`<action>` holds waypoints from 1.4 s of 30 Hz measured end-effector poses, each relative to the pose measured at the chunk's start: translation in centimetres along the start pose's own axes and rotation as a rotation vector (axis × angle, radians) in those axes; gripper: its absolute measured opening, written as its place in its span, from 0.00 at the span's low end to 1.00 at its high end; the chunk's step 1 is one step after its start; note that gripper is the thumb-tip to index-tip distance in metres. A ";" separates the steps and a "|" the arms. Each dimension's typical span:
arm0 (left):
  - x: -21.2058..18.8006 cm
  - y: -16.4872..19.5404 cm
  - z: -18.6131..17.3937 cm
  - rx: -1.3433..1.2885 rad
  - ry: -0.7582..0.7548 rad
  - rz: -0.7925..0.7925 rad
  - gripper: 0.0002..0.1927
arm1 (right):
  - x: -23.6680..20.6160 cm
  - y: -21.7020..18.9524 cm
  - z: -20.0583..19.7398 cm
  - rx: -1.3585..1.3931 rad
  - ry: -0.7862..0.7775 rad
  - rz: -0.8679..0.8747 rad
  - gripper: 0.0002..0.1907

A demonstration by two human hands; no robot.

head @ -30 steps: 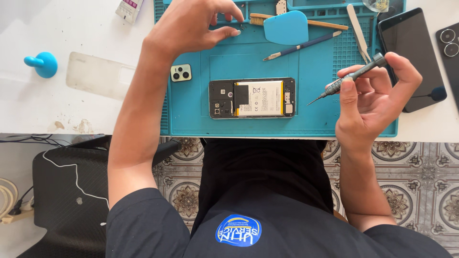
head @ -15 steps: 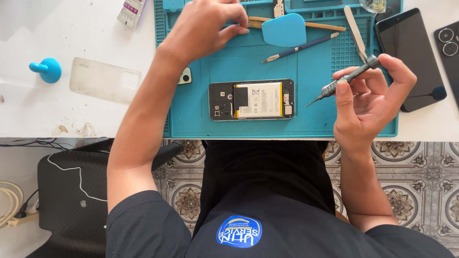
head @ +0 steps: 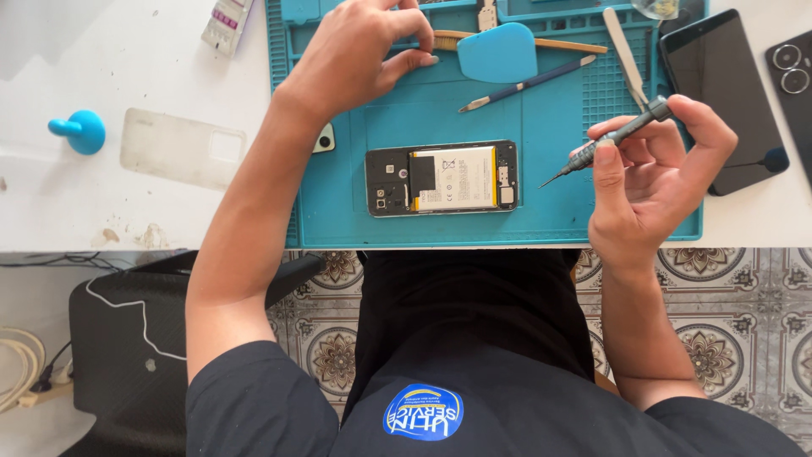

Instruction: The person uses a screwdriver to remove screws from the internal frame of a disassembled smartphone, then places the camera module back into position. The person repeats the screw removal and placement process on a second smartphone.

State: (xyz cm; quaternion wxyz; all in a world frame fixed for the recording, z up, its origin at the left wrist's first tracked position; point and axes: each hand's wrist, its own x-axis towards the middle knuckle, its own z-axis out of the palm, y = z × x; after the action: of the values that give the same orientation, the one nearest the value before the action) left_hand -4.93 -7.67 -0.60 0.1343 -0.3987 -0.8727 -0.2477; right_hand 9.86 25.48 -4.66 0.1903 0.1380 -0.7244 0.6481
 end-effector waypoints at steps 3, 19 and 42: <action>0.2 0.4 0.4 0.059 -0.017 0.031 0.08 | 0.0 0.1 -0.1 -0.017 0.007 0.004 0.22; 0.3 1.3 -0.2 0.018 -0.058 -0.006 0.09 | -0.1 0.1 -0.2 0.017 0.008 0.012 0.23; 1.5 7.5 2.5 -1.093 -0.142 -0.302 0.16 | 2.6 -2.8 6.1 0.005 0.274 -0.465 0.25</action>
State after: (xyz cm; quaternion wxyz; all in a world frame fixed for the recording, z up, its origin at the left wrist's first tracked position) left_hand -0.29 -1.23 0.37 -0.1872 -0.2968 -0.6718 -0.6523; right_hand 8.18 19.17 -1.49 0.4299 0.2119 -0.6392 0.6014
